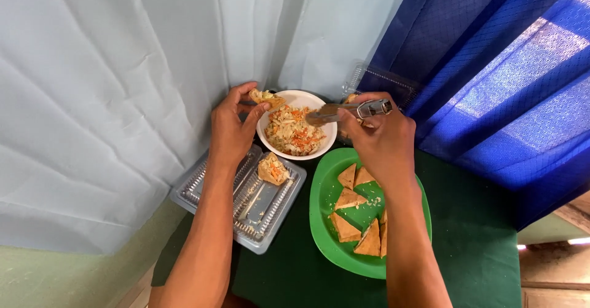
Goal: Filling fried tofu puffs with a shredded vegetable mixture using metal tongs.
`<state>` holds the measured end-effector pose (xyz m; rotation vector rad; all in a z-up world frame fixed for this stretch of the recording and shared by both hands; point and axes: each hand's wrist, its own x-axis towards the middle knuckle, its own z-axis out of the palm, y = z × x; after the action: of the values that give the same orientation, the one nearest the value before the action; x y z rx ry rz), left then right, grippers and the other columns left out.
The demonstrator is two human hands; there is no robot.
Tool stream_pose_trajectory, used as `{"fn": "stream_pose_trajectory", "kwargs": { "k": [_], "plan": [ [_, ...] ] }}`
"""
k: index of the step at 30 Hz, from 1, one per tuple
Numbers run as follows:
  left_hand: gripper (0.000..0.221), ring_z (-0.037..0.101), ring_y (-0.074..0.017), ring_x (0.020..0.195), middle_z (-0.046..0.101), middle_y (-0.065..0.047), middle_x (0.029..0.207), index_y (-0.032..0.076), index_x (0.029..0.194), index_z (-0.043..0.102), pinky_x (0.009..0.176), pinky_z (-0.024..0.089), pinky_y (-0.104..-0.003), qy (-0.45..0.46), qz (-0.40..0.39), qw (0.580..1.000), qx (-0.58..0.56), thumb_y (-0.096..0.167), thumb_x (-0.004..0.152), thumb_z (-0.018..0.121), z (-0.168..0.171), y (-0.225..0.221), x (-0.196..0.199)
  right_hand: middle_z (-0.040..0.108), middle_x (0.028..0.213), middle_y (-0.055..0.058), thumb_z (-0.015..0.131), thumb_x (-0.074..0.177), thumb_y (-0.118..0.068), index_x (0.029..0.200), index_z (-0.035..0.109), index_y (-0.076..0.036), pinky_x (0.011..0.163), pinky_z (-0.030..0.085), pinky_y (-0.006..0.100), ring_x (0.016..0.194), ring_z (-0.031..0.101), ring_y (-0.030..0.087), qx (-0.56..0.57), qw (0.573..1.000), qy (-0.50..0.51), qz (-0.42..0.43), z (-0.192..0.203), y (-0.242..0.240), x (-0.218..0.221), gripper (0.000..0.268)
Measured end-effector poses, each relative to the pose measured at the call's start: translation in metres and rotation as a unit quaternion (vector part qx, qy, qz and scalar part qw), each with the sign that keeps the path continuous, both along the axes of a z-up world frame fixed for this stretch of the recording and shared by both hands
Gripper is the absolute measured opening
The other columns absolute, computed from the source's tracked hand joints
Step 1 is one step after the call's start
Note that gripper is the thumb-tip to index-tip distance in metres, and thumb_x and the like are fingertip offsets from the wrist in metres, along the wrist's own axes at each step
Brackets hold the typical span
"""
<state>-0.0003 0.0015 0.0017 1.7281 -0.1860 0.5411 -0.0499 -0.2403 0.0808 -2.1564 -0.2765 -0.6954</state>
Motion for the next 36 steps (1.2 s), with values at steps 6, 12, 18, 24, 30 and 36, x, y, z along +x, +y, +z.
{"fn": "stream_pose_trajectory", "kwargs": {
  "k": [6,12,18,24,30,36],
  "plan": [
    [0.044,0.073,-0.0398,0.102,0.064,-0.030,0.110,-0.004,0.134,0.060,0.074,0.060,-0.046,0.004,0.003,1.000,0.008,0.018,0.099,0.075,0.000,-0.001,-0.001,0.077,0.083,0.015,0.083,0.086,-0.016,0.103,0.070,-0.009,0.069,0.062,0.032,0.078,0.074,0.019,0.075,0.996,0.031,0.030,-0.022,0.010,0.012,0.022],
    [0.044,0.072,-0.0394,0.103,0.063,-0.029,0.110,-0.005,0.135,0.058,0.076,0.061,-0.047,0.007,-0.005,1.000,0.010,0.017,0.101,0.073,0.001,-0.001,-0.003,0.079,0.084,0.016,0.082,0.084,-0.016,0.104,0.071,-0.009,0.069,0.063,0.030,0.079,0.077,0.017,0.096,0.988,0.114,0.036,-0.021,0.015,0.004,0.024],
    [0.043,0.070,-0.0459,0.104,0.063,-0.032,0.110,-0.008,0.134,0.058,0.081,0.061,-0.051,0.000,-0.013,1.000,0.005,0.011,0.099,0.073,0.001,-0.004,-0.005,0.073,0.081,0.013,0.082,0.085,-0.016,0.103,0.074,-0.014,0.068,0.059,0.038,0.082,0.076,0.023,0.053,0.996,0.048,-0.048,-0.003,-0.007,0.004,0.020],
    [0.043,0.072,-0.0409,0.102,0.068,-0.029,0.107,-0.002,0.131,0.064,0.089,0.059,-0.047,-0.009,-0.019,1.000,0.008,0.009,0.093,0.079,-0.007,-0.005,0.001,0.076,0.087,0.020,0.077,0.091,-0.013,0.106,0.071,-0.002,0.069,0.062,0.032,0.073,0.076,0.020,0.108,0.992,0.061,-0.010,-0.005,-0.020,0.009,0.020],
    [0.043,0.071,-0.0411,0.105,0.070,-0.025,0.106,0.003,0.131,0.066,0.093,0.057,-0.050,-0.005,-0.013,0.999,0.045,0.012,0.092,0.081,-0.007,-0.006,0.002,0.077,0.088,0.019,0.076,0.092,-0.008,0.106,0.069,-0.001,0.065,0.062,0.030,0.067,0.072,0.015,0.148,0.987,0.057,0.027,-0.015,-0.015,0.016,0.017],
    [0.045,0.074,-0.0343,0.099,0.071,-0.024,0.104,0.002,0.128,0.068,0.092,0.057,-0.043,0.000,-0.020,1.000,0.022,0.006,0.087,0.084,-0.012,-0.005,0.004,0.078,0.086,0.016,0.079,0.089,-0.012,0.105,0.071,-0.004,0.067,0.060,0.031,0.070,0.073,0.016,0.151,0.984,0.092,0.015,-0.035,-0.008,0.025,0.019]
  ]
}}
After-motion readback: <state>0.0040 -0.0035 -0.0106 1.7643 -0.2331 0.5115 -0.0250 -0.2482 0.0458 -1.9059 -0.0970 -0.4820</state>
